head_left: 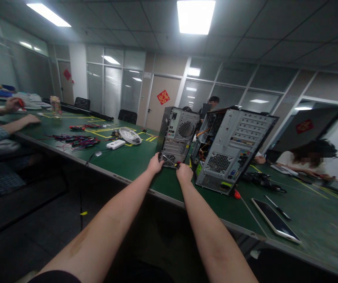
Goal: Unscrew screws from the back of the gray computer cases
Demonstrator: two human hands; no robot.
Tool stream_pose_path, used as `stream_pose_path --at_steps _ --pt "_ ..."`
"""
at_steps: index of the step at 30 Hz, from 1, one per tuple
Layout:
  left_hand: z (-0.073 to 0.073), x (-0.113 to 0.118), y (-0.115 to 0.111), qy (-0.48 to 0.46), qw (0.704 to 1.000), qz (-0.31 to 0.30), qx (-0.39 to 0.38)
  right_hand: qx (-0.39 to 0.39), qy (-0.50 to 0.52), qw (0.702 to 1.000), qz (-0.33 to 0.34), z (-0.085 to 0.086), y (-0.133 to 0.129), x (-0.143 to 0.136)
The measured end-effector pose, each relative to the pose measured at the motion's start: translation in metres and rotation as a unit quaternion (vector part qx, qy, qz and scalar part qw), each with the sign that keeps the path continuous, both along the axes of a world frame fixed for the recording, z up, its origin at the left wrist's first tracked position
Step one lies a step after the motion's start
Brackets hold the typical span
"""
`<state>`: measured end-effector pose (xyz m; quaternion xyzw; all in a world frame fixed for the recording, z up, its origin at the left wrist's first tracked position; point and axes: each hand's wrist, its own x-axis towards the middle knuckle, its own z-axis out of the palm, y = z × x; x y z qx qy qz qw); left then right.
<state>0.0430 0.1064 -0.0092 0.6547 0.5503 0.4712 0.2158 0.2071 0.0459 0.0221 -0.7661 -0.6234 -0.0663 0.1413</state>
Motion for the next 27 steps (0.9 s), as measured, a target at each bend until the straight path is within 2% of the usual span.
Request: stream_pose_path --at_steps 7,12,19,23,27 --pt "-0.003 0.0 0.004 -0.011 1.0 -0.001 0.005 0.027 0.059 0.998 -0.012 0.007 -0.008 0.001" --pt "-0.001 0.0 0.002 -0.007 1.0 -0.001 0.001 0.064 0.09 0.994 0.015 0.013 -0.028 0.007" --pt "0.002 0.001 -0.002 -0.008 1.0 0.0 0.004 0.079 0.075 0.992 0.062 0.003 -0.078 0.033" --pt "0.002 0.001 -0.002 -0.005 1.0 -0.002 0.006 0.074 0.072 0.994 0.024 -0.004 -0.094 0.037" --pt "0.002 0.0 -0.002 -0.001 1.0 -0.001 -0.002 0.065 0.068 0.996 0.001 -0.006 -0.097 0.032"
